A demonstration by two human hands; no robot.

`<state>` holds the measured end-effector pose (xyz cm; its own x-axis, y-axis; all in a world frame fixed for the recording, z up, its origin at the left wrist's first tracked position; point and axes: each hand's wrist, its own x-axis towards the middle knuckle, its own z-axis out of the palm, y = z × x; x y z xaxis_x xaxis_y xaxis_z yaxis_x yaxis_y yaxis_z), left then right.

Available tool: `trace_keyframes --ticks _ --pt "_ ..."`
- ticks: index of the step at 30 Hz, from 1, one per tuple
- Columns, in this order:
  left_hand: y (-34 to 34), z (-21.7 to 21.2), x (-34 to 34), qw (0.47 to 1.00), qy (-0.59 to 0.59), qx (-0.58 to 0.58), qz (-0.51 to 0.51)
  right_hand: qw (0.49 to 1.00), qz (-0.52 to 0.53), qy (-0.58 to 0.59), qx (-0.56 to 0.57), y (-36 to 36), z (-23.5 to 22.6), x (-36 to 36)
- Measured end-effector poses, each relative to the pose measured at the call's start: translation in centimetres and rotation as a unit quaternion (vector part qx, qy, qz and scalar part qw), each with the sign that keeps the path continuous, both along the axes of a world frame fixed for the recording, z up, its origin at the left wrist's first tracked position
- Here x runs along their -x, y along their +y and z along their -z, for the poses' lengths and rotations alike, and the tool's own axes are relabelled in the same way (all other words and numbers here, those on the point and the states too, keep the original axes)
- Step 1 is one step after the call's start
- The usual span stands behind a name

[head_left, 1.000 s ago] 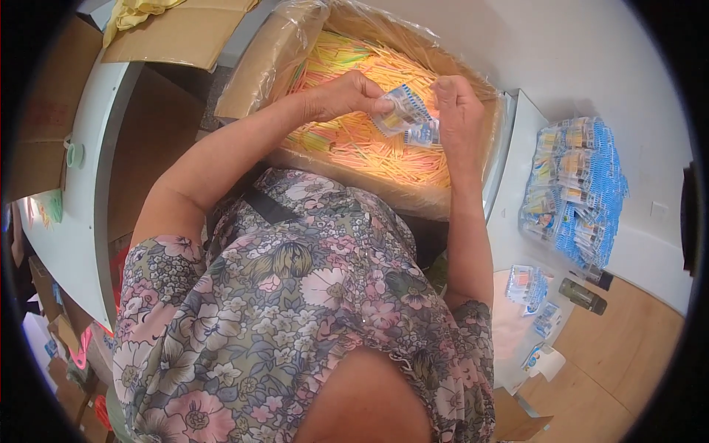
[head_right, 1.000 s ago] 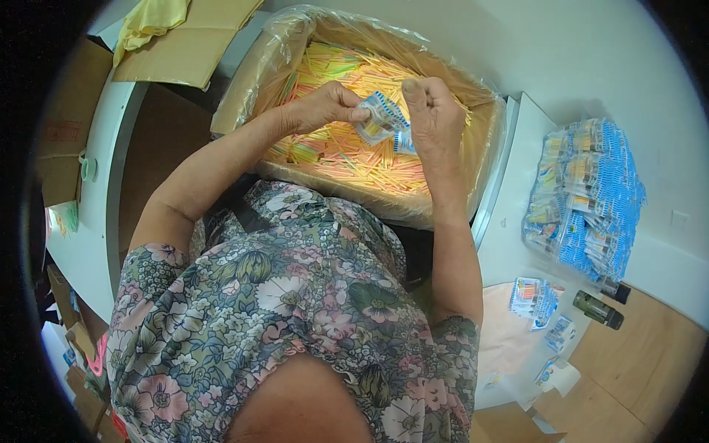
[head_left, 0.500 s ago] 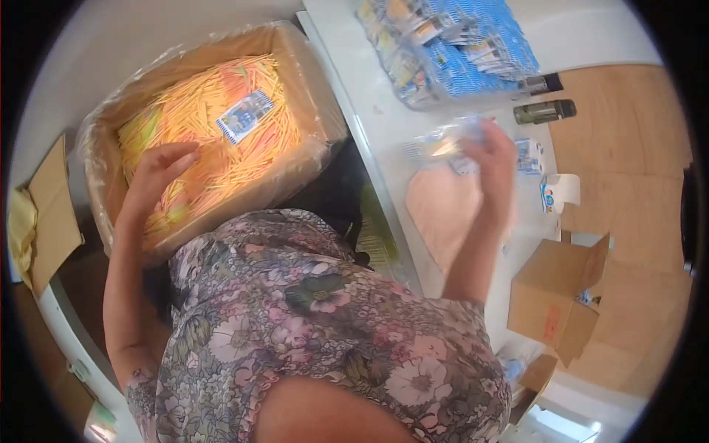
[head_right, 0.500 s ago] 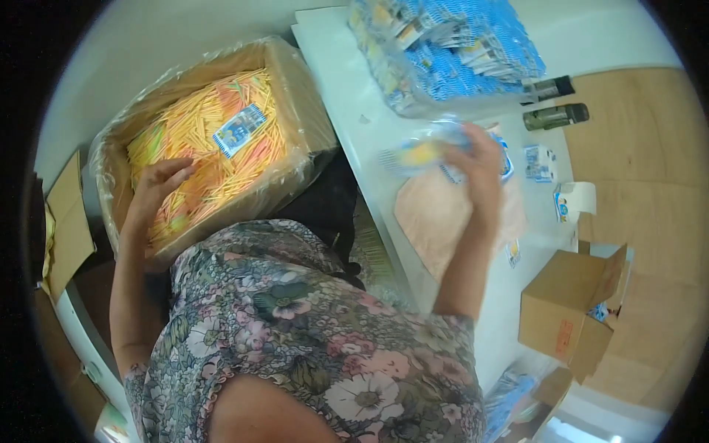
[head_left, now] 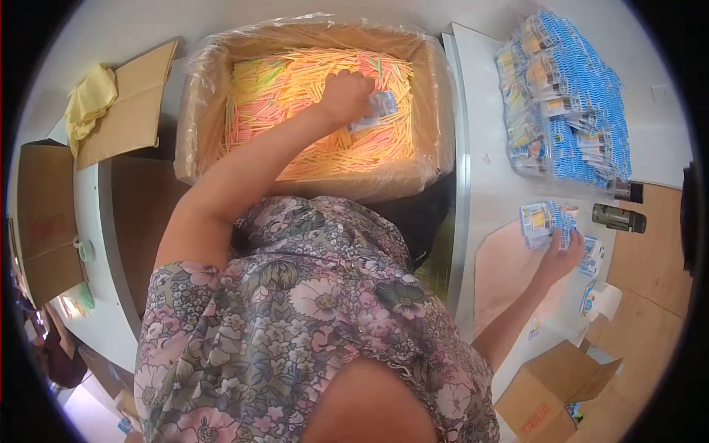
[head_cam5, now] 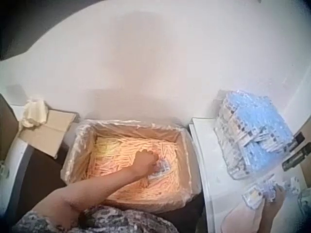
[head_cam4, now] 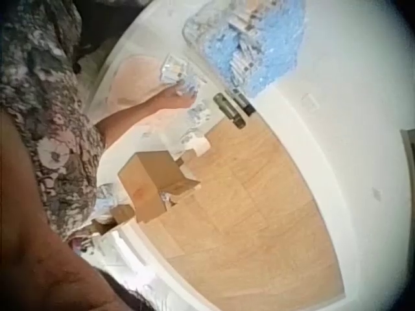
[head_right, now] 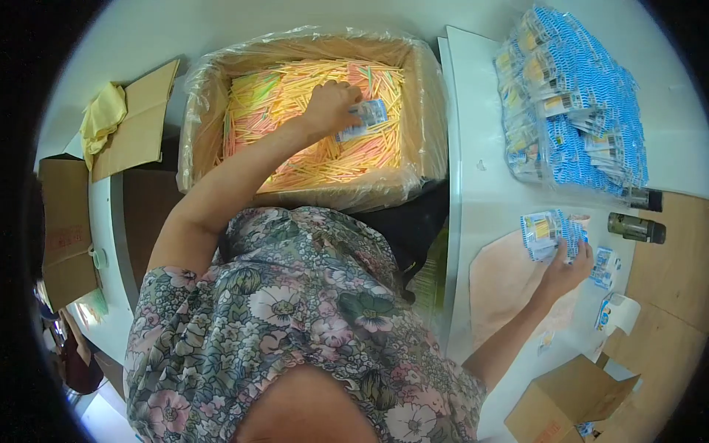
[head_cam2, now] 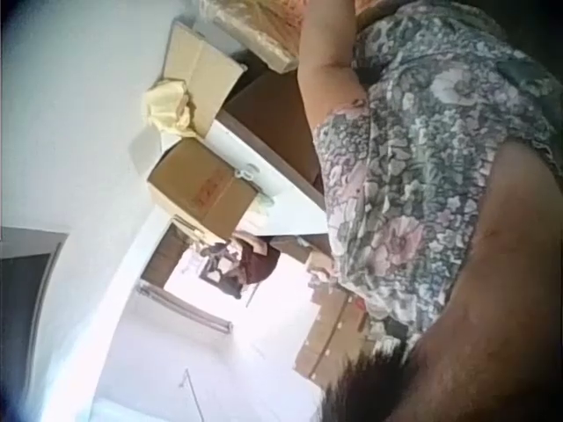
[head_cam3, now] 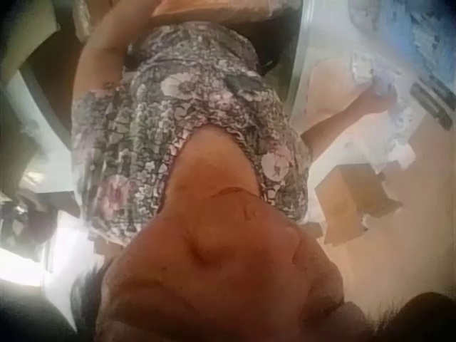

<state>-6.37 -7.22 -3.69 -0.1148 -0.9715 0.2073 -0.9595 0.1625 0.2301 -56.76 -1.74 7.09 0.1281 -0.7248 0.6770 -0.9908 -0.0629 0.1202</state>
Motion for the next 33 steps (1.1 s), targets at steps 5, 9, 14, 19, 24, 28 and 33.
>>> trace_keyframes --ticks 5,9,14,19,24,28,33 --pt "-1.1 0.0 -1.2 0.971 0.207 -0.11 -0.04 0.995 -0.019 -0.099 0.021 0.7 -1.8 -4.3" --pt "-0.9 -1.2 -1.2 0.972 0.205 -0.097 -0.054 0.99 -0.127 -0.036 0.057 -0.2 -3.4 -9.6" --pt "-1.0 -0.9 -1.2 0.966 0.24 -0.074 -0.062 0.957 -0.271 -0.084 0.053 -0.8 -3.4 -17.9" --pt "-1.3 -0.8 -1.4 0.952 0.28 -0.11 -0.057 0.928 -0.362 -0.053 -0.064 -2.4 -1.7 -25.6" --pt "-1.8 -0.3 -1.6 0.951 0.29 -0.098 -0.051 0.864 -0.454 -0.191 -0.104 -3.7 -0.4 -28.4" --pt "-2.2 0.3 -1.9 0.95 0.303 -0.072 -0.031 0.856 -0.457 -0.209 -0.122 -4.5 0.8 -28.3" --pt "-1.5 -0.7 -1.7 0.978 0.197 -0.057 -0.02 0.858 -0.446 -0.205 -0.148 -5.0 1.1 -28.7"
